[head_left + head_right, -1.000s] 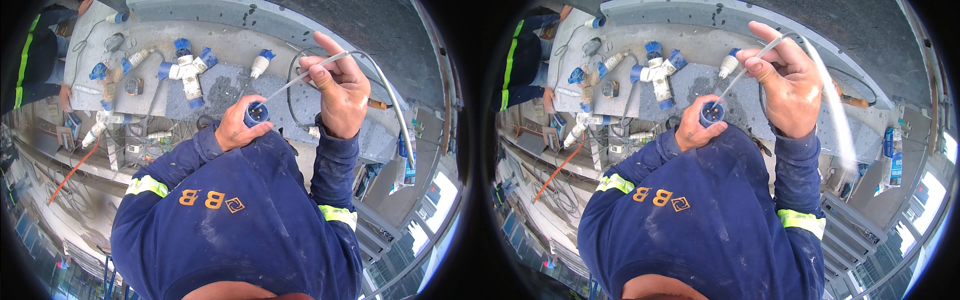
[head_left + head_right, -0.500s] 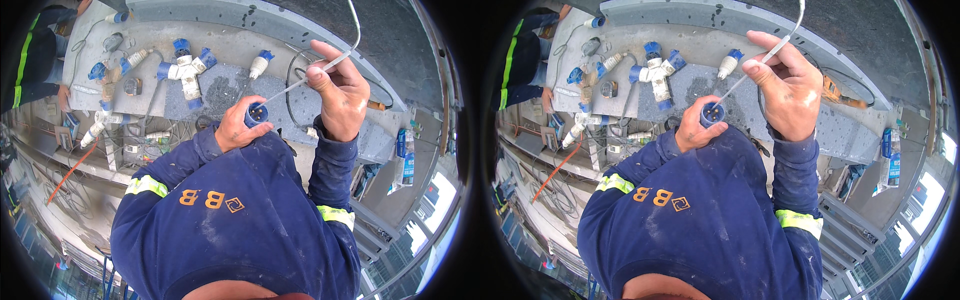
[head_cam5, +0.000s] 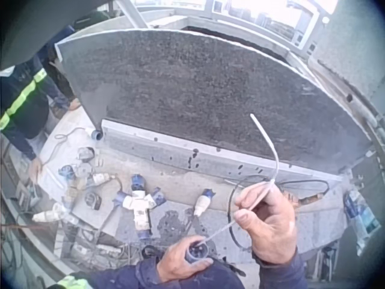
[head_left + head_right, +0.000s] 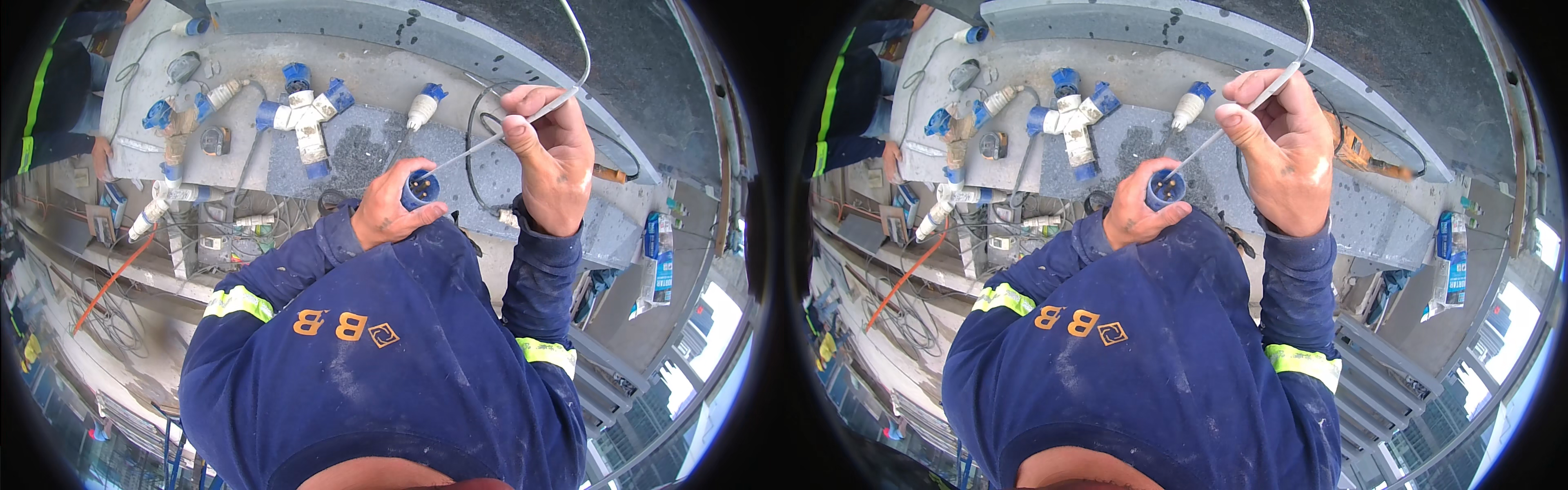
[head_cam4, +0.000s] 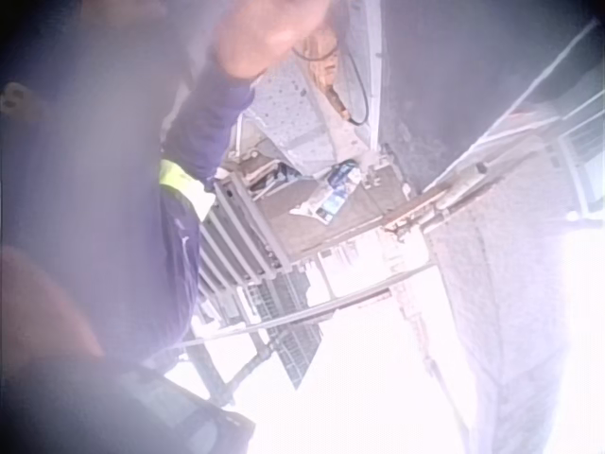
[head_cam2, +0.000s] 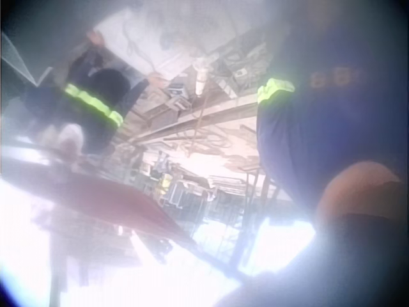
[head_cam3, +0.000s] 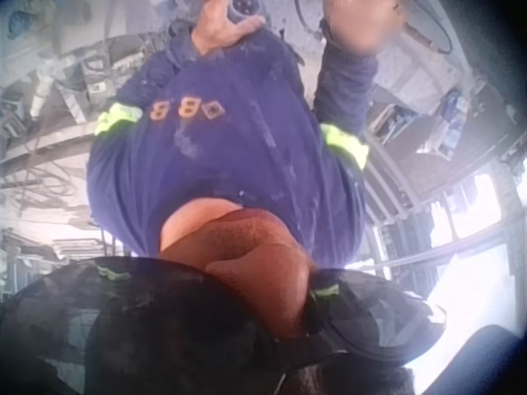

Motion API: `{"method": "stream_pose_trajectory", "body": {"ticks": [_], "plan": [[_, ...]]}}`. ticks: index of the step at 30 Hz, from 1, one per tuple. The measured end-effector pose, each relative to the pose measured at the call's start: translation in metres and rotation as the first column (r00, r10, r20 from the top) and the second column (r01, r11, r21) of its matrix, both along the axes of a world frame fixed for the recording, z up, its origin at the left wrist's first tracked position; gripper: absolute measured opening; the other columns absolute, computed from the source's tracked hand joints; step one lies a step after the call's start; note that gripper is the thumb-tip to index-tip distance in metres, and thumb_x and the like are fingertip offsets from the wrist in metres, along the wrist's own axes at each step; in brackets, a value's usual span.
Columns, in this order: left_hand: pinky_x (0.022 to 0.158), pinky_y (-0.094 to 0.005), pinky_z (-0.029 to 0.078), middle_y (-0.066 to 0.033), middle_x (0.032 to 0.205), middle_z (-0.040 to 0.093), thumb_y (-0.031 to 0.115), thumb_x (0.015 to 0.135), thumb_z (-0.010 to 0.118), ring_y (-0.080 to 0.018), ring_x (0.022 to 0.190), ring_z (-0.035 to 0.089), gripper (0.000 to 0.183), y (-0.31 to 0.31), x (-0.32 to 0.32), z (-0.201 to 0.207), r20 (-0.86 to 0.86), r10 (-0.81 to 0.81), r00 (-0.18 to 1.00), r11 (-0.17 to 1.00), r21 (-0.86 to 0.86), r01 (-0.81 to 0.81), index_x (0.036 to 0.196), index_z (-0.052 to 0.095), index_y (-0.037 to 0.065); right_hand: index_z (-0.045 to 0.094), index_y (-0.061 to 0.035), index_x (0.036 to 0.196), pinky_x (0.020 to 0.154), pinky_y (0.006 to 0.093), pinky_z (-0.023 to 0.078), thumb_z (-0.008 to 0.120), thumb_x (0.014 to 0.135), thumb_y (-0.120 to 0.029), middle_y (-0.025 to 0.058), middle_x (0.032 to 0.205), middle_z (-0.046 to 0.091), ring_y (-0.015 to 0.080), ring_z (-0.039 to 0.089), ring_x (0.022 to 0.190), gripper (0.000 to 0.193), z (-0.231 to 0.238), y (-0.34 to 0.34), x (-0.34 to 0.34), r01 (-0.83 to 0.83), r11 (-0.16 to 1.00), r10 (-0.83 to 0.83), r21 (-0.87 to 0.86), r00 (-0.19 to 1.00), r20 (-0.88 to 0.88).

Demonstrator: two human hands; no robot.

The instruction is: The person handles blue and white electrical connectors, repeatedly picking them up, rotating them, and inserting a thin metal rod into the connector openings. The person places connectors on a metal workbench and continues to manipulate them with both hands.

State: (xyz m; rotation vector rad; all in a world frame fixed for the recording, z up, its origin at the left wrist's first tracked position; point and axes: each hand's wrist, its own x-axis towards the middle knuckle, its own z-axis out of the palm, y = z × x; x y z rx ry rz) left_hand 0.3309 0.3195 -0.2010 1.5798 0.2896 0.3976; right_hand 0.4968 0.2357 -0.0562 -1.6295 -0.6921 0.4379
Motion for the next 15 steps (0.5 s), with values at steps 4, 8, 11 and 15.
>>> {"method": "stream_pose_trajectory", "body": {"ticks": [4,8,11,15], "plan": [[0.072,-0.0338,0.052,-0.0137,0.091,0.065,0.040,0.081,0.081,-0.0219,0.080,0.066,0.061,0.000,-0.001,-0.001,-0.004,-0.010,1.000,0.999,-0.037,0.009,0.121,0.056,0.002,0.066,0.0018,0.110,0.074,0.0237,0.051,0.070,0.089,-0.003,0.0086,0.090,0.071,0.0107,0.064,0.084,0.022,0.007,-0.001,-0.004,0.033,0.992,-0.025,-0.119,0.997,0.071],[0.072,-0.0335,0.052,-0.0134,0.092,0.065,0.038,0.082,0.082,-0.0215,0.080,0.066,0.060,0.000,-0.002,-0.002,-0.017,-0.004,1.000,0.999,-0.051,0.003,0.121,0.056,0.001,0.061,0.0049,0.119,0.075,0.0262,0.053,0.065,0.092,-0.001,0.0120,0.093,0.071,0.0147,0.067,0.086,0.028,0.004,-0.002,0.000,0.038,0.995,-0.037,-0.090,0.999,0.022],[0.072,-0.0332,0.053,-0.0130,0.091,0.065,0.038,0.082,0.082,-0.0210,0.079,0.066,0.061,0.001,-0.001,-0.001,-0.026,-0.004,1.000,0.999,-0.048,0.003,0.122,0.056,0.001,0.056,0.0068,0.122,0.076,0.0285,0.054,0.060,0.095,-0.001,0.0145,0.096,0.072,0.0182,0.068,0.086,0.028,-0.005,-0.010,0.010,0.023,0.999,-0.025,-0.030,0.998,-0.063],[0.073,-0.0337,0.053,-0.0158,0.098,0.065,0.027,0.079,0.083,-0.0247,0.083,0.067,0.058,0.003,-0.003,0.000,0.088,-0.037,0.995,0.999,0.039,0.034,0.122,0.055,0.000,0.050,0.0051,0.122,0.079,0.0338,0.056,0.054,0.098,-0.002,0.0181,0.100,0.071,0.0244,0.071,0.087,0.025,0.007,-0.027,0.016,0.061,0.994,-0.047,0.094,0.990,-0.136]]}}
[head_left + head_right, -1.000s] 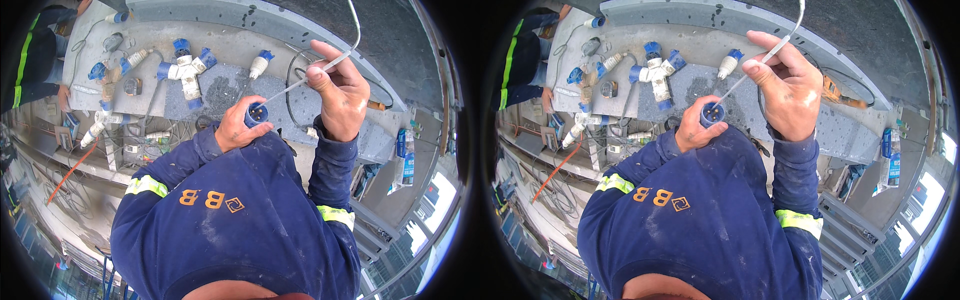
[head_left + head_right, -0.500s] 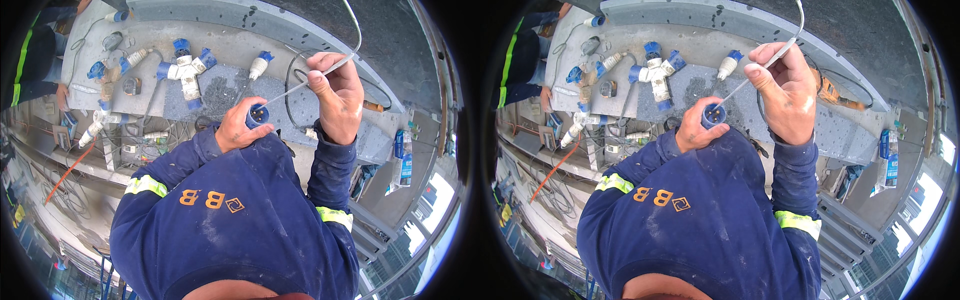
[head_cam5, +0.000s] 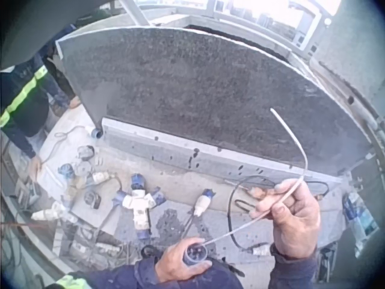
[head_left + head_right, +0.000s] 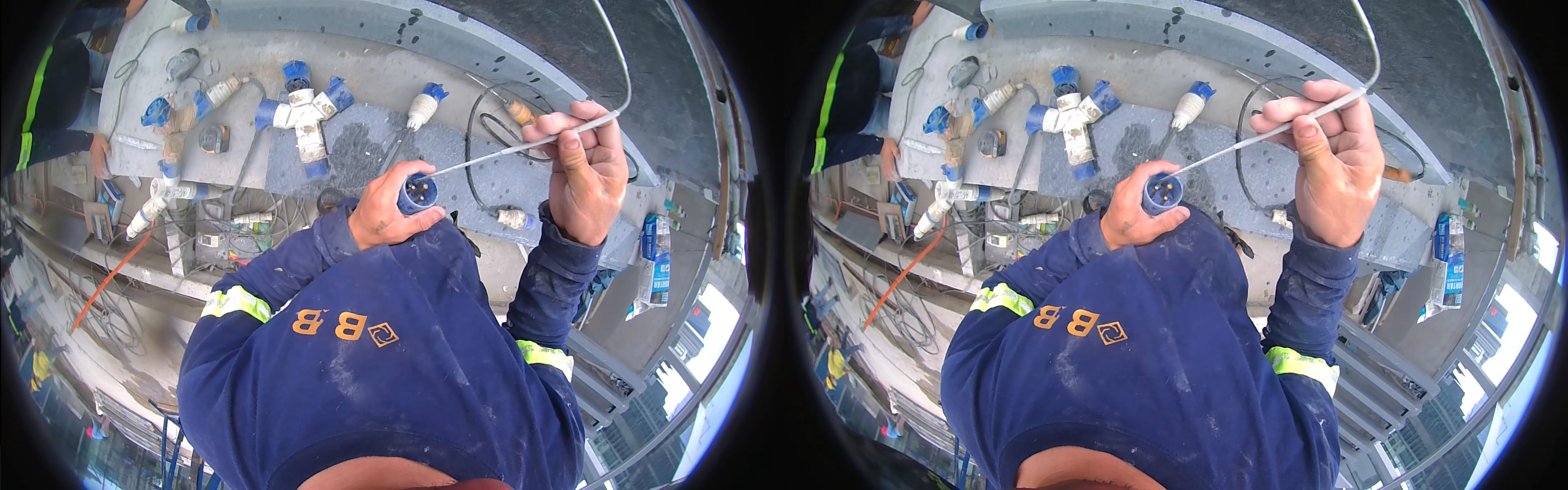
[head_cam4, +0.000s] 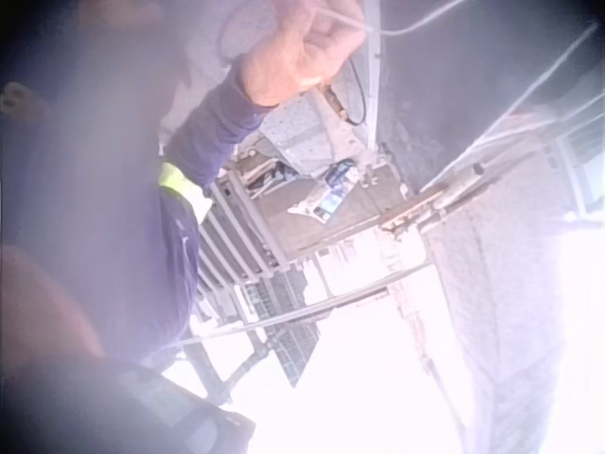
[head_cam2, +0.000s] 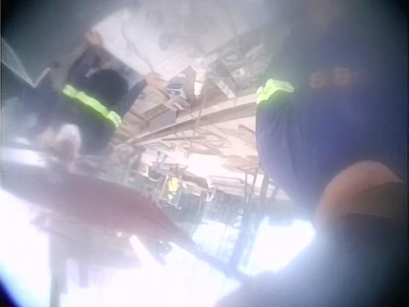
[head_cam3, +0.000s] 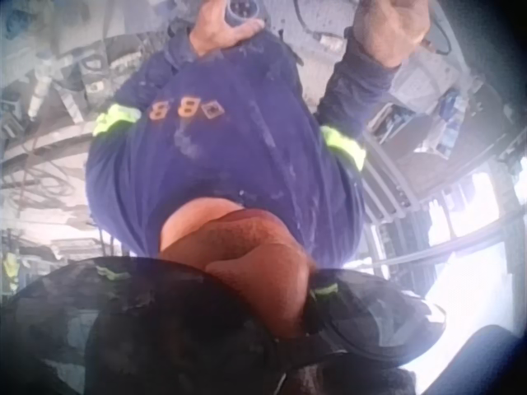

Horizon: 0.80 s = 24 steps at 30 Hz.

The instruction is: The person handles blue and white electrical connectors, repeatedly picking them up, rotating them, and inserting a thin metal rod into the connector openings. The person places connectors on a metal workbench and continues to manipulate them with both hands.

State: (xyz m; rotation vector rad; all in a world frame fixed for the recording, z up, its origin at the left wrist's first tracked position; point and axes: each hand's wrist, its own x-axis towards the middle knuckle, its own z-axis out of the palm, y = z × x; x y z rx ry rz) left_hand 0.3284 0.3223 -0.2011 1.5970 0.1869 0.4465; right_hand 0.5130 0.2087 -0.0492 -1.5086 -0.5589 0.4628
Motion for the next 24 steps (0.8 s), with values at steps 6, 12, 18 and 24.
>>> {"method": "stream_pose_trajectory", "body": {"ticks": [6,12,18,24], "plan": [[0.076,-0.0371,0.054,-0.0161,0.099,0.066,0.004,0.068,0.086,-0.0277,0.088,0.067,0.065,0.012,-0.004,-0.006,0.268,-0.137,0.953,0.982,0.160,0.096,0.123,0.052,-0.002,0.047,0.0024,0.118,0.078,0.0393,0.057,0.057,0.098,-0.005,0.0222,0.096,0.070,0.0306,0.071,0.083,0.024,0.029,-0.028,-0.013,-0.050,0.995,0.046,0.087,0.997,0.055],[0.074,-0.0374,0.055,-0.0171,0.101,0.065,0.003,0.068,0.087,-0.0290,0.087,0.067,0.063,0.008,0.000,-0.002,0.280,-0.048,0.959,0.965,0.261,-0.027,0.121,0.054,-0.002,0.047,0.0004,0.111,0.078,0.0397,0.057,0.057,0.097,-0.001,0.0244,0.091,0.070,0.0306,0.071,0.083,0.018,0.028,-0.028,-0.042,0.023,0.999,-0.026,0.024,0.986,0.164],[0.073,-0.0379,0.055,-0.0179,0.101,0.065,0.005,0.067,0.088,-0.0298,0.086,0.067,0.063,0.007,0.000,-0.002,0.286,-0.003,0.958,0.953,0.290,-0.084,0.121,0.054,-0.001,0.044,-0.0006,0.111,0.084,0.0396,0.058,0.054,0.094,0.011,0.0243,0.093,0.070,0.0302,0.071,0.091,0.023,0.025,-0.017,-0.067,0.003,1.000,0.002,-0.023,0.978,0.207],[0.072,-0.0364,0.055,-0.0181,0.102,0.065,0.005,0.067,0.087,-0.0290,0.085,0.067,0.063,0.008,0.001,-0.001,0.288,0.008,0.958,0.954,0.286,-0.094,0.120,0.055,-0.001,0.043,-0.0010,0.112,0.086,0.0402,0.058,0.052,0.093,0.014,0.0236,0.093,0.069,0.0297,0.071,0.092,0.026,0.026,-0.013,-0.074,-0.021,0.994,0.052,-0.108,0.956,0.287]]}}
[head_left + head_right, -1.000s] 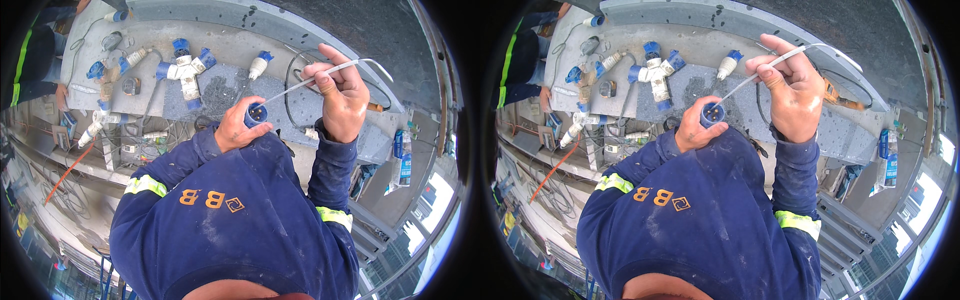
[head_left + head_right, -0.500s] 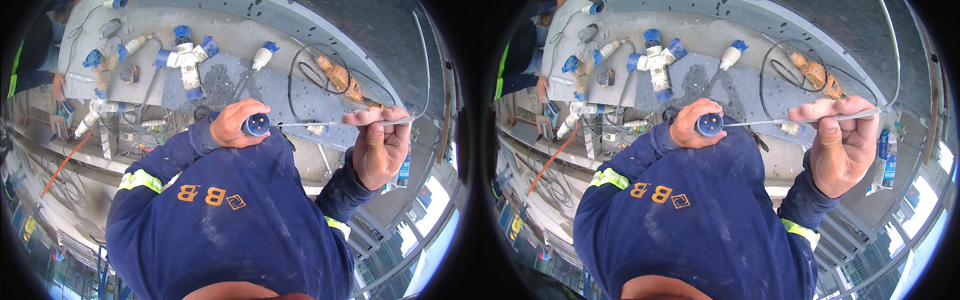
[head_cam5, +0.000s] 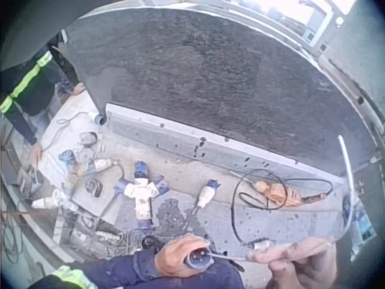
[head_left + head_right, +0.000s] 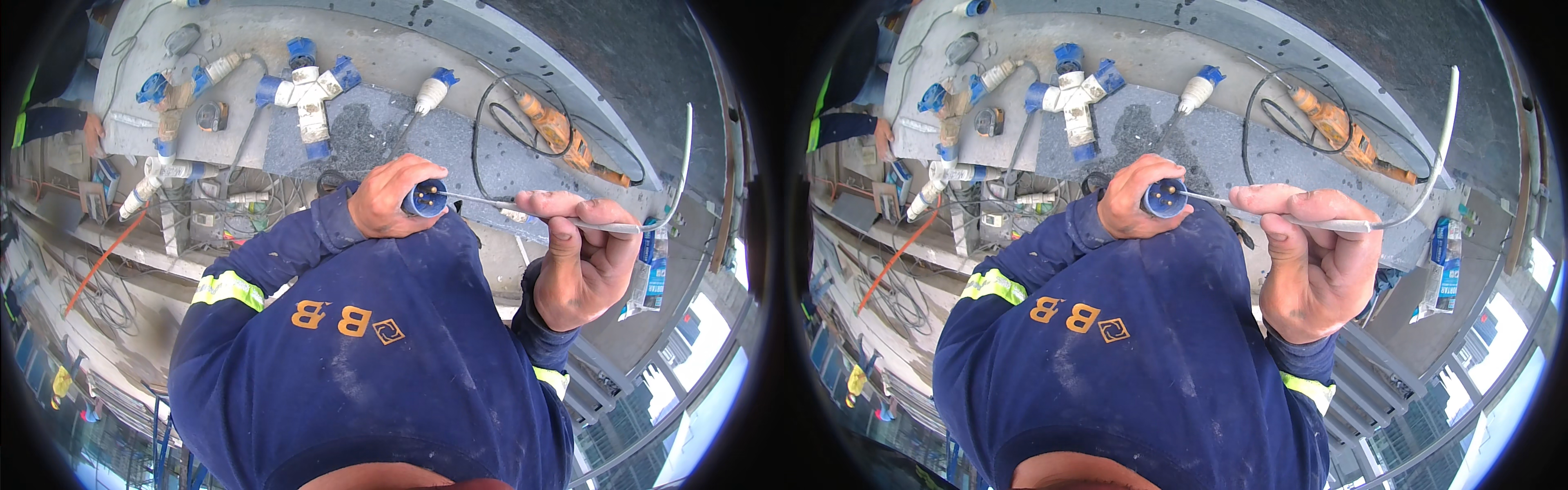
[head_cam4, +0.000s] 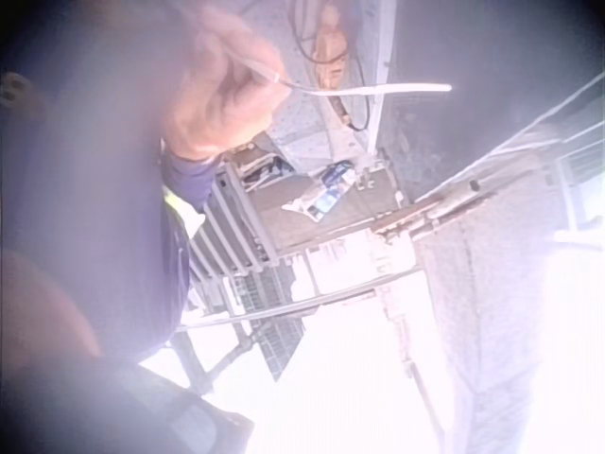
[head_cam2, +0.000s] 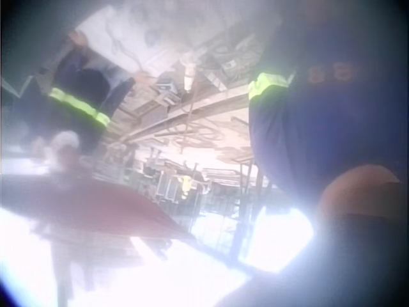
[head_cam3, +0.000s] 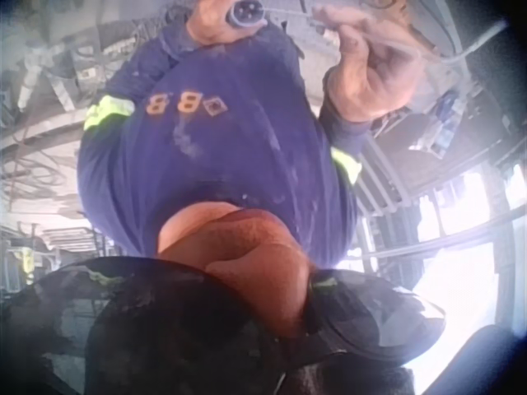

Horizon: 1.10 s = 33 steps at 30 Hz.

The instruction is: The person handles blue and white electrical connectors, repeatedly picking them up, rotating them, and inserting a thin metal rod into the connector openings. The person places connectors on a metal workbench and continues to manipulate them with both hands.

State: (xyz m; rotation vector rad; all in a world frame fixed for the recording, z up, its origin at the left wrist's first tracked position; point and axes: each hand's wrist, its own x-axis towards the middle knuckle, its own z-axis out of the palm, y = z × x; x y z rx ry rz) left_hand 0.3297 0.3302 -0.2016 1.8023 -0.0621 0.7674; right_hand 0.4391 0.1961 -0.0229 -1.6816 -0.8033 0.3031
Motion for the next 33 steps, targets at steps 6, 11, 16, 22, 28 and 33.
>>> {"method": "stream_pose_trajectory", "body": {"ticks": [6,11,16,22,28,33], "plan": [[0.070,-0.0355,0.055,-0.0162,0.099,0.064,0.006,0.068,0.086,-0.0289,0.083,0.068,0.060,-0.0002,0.0003,0.0006,-0.003,0.006,1.000,0.999,-0.046,-0.006,0.120,0.056,0.001,0.043,-0.0013,0.112,0.085,0.0395,0.058,0.052,0.094,0.013,0.0230,0.093,0.070,0.0291,0.071,0.092,0.025,0.0015,0.0022,-0.0002,0.004,1.000,-0.004,0.009,0.999,-0.043],[0.070,-0.0355,0.055,-0.0160,0.099,0.064,0.005,0.067,0.086,-0.0285,0.083,0.068,0.060,-0.0003,0.0009,-0.0001,0.004,0.004,1.000,0.999,-0.050,-0.004,0.119,0.056,0.001,0.043,-0.0016,0.112,0.085,0.0394,0.058,0.052,0.094,0.013,0.0230,0.094,0.070,0.0293,0.071,0.092,0.025,0.0022,0.0035,-0.0008,0.011,1.000,-0.010,0.014,0.998,-0.060],[0.070,-0.0353,0.055,-0.0161,0.099,0.065,0.006,0.068,0.085,-0.0284,0.082,0.068,0.058,-0.0007,0.0009,0.0000,0.001,0.013,1.000,0.999,-0.045,-0.013,0.118,0.057,0.000,0.043,-0.0018,0.112,0.085,0.0395,0.058,0.052,0.094,0.013,0.0230,0.094,0.069,0.0291,0.071,0.092,0.025,0.0022,0.0019,0.0004,0.004,1.000,-0.004,-0.007,0.999,-0.052],[0.069,-0.0354,0.056,-0.0164,0.099,0.065,0.006,0.068,0.085,-0.0288,0.082,0.068,0.057,-0.0018,0.0014,0.0006,0.004,0.001,1.000,0.999,-0.053,-0.001,0.118,0.057,0.000,0.043,-0.0013,0.112,0.085,0.0397,0.058,0.052,0.093,0.013,0.0222,0.094,0.069,0.0287,0.071,0.092,0.025,0.0009,0.0012,0.0015,-0.006,1.000,0.006,-0.003,0.998,-0.070],[0.070,-0.0360,0.054,-0.0159,0.102,0.065,0.008,0.070,0.086,-0.0273,0.085,0.066,0.057,-0.0034,0.0037,-0.0007,0.024,-0.048,0.999,0.995,-0.088,0.050,0.119,0.057,0.001,0.047,-0.0001,0.107,0.084,0.0379,0.058,0.052,0.092,0.015,0.0197,0.092,0.068,0.0270,0.071,0.091,0.022,0.0056,0.0069,0.0000,-0.017,0.997,0.014,-0.070,0.999,-0.032],[0.070,-0.0362,0.055,-0.0101,0.101,0.064,0.020,0.078,0.082,-0.0278,0.084,0.067,0.036,-0.0017,0.0042,0.0067,-0.115,-0.187,0.976,0.978,-0.117,0.174,0.106,0.063,0.008,0.048,0.0011,0.103,0.081,0.0348,0.058,0.053,0.091,0.016,0.0166,0.091,0.067,0.0251,0.071,0.090,0.019,0.0037,0.0106,0.0049,-0.019,0.988,0.013,-0.151,0.999,-0.044]]}}
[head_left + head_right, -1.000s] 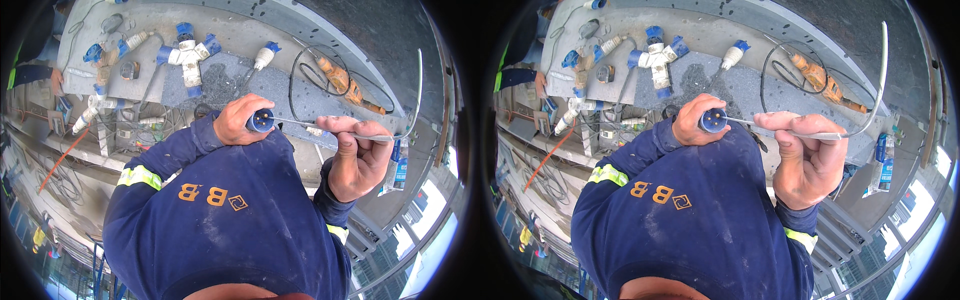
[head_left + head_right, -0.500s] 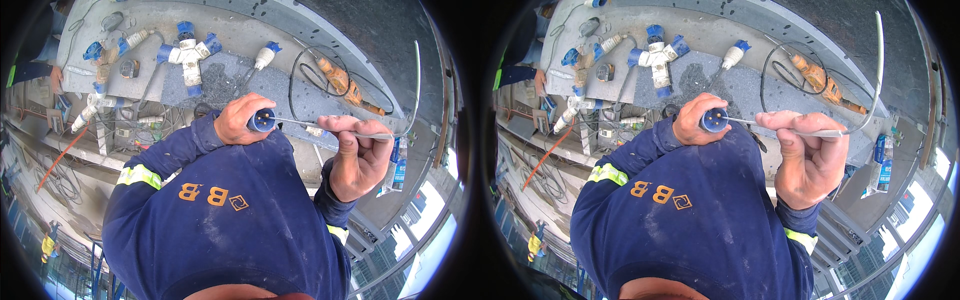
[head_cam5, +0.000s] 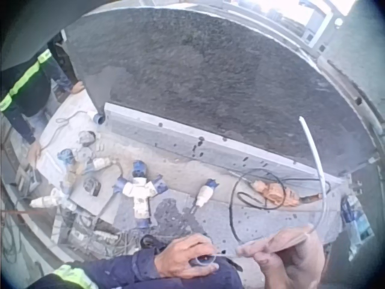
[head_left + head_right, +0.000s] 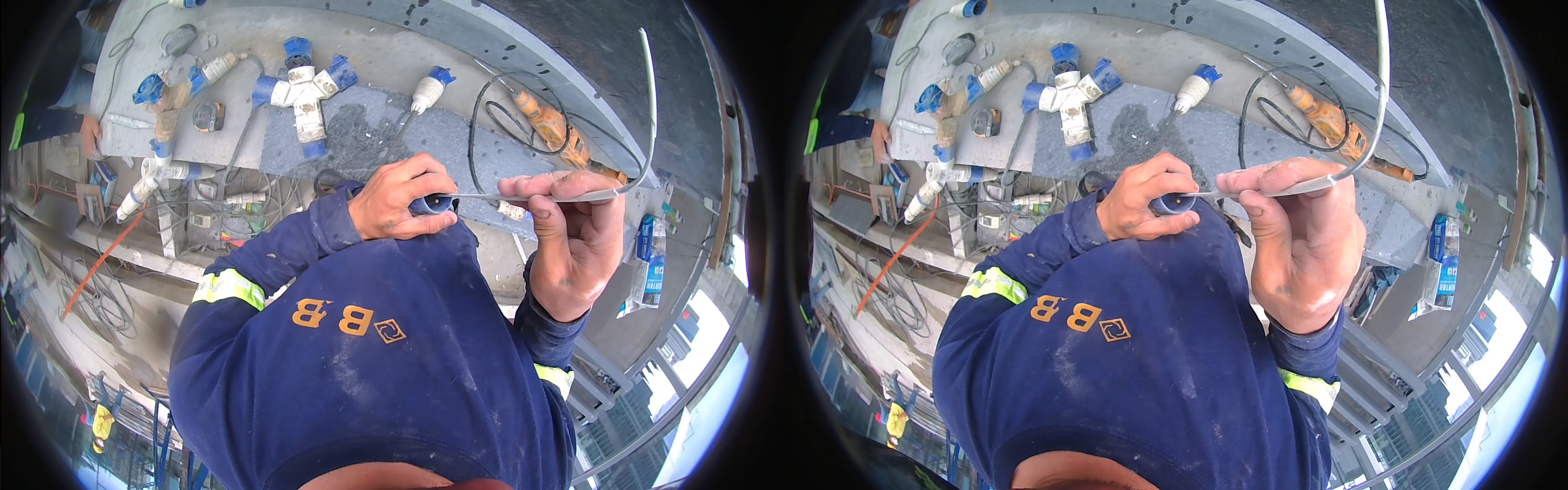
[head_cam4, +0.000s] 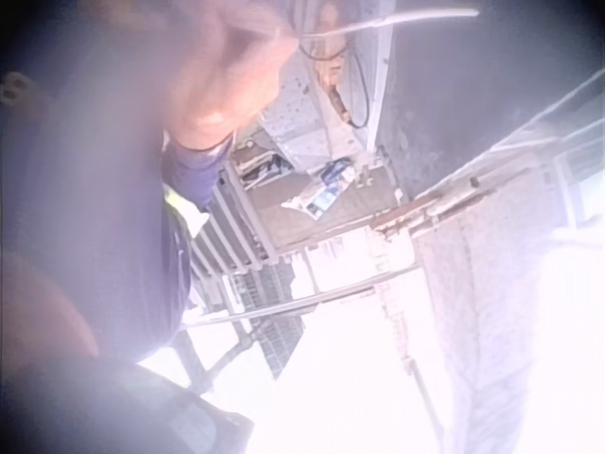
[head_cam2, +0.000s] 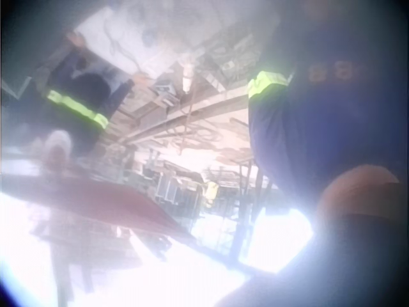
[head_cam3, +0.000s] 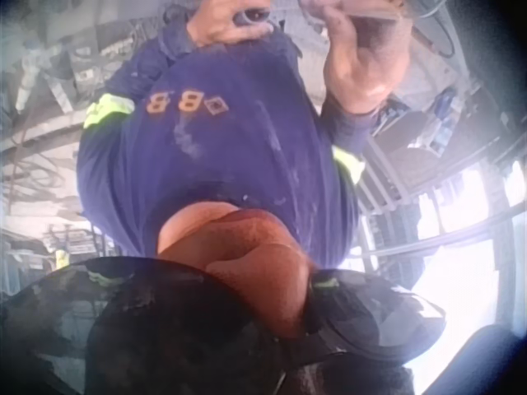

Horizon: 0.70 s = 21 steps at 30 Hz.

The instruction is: The person handles blue and white electrical connectors, repeatedly picking them up, rotating them, and inserting a thin metal rod into the connector openings. The person places connectors on a metal workbench and continues to manipulate them with both hands.

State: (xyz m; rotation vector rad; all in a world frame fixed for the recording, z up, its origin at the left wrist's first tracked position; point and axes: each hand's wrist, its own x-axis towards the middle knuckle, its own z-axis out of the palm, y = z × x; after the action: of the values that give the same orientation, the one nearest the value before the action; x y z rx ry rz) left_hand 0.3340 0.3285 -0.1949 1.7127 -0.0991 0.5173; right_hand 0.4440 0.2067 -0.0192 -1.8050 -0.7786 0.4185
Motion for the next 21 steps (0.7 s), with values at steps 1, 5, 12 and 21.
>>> {"method": "stream_pose_trajectory", "body": {"ticks": [1,5,12,21], "plan": [[0.070,-0.0363,0.054,-0.0101,0.100,0.064,0.021,0.078,0.081,-0.0278,0.084,0.067,0.033,0.000,0.002,0.000,0.010,0.004,1.000,1.000,-0.006,-0.004,0.104,0.064,0.007,0.048,0.0013,0.103,0.081,0.0343,0.058,0.053,0.091,0.016,0.0164,0.091,0.067,0.0248,0.071,0.090,0.019,-0.001,0.000,0.002,0.001,1.000,-0.001,-0.005,1.000,-0.005],[0.068,-0.0368,0.054,-0.0098,0.094,0.064,0.021,0.080,0.079,-0.0277,0.081,0.066,0.026,-0.005,0.006,0.002,0.042,0.021,0.999,0.999,-0.042,-0.019,0.097,0.065,0.007,0.047,0.0010,0.103,0.081,0.0348,0.058,0.054,0.091,0.015,0.0166,0.092,0.066,0.0251,0.071,0.089,0.019,-0.005,-0.006,0.005,-0.017,1.000,0.017,0.006,0.998,-0.055],[0.065,-0.0364,0.054,-0.0072,0.090,0.065,0.019,0.086,0.070,-0.0272,0.076,0.066,0.013,-0.014,0.007,0.005,-0.087,0.088,0.992,0.993,-0.066,-0.094,0.089,0.067,0.007,0.045,-0.0005,0.108,0.089,0.0404,0.056,0.053,0.093,0.012,0.0188,0.101,0.064,0.0286,0.068,0.098,0.021,-0.003,-0.019,0.006,0.008,0.998,0.004,0.057,0.979,-0.205],[0.059,-0.0362,0.053,-0.0058,0.087,0.064,0.018,0.085,0.069,-0.0257,0.067,0.065,0.009,-0.015,0.006,0.007,-0.032,0.116,0.993,0.991,0.066,-0.114,0.083,0.068,0.009,0.031,0.0059,0.146,0.067,0.0291,0.051,0.043,0.106,-0.031,0.0073,0.092,0.057,0.0161,0.058,0.076,0.056,0.029,0.013,0.025,0.302,0.920,-0.158,0.251,0.870,-0.467]]}}
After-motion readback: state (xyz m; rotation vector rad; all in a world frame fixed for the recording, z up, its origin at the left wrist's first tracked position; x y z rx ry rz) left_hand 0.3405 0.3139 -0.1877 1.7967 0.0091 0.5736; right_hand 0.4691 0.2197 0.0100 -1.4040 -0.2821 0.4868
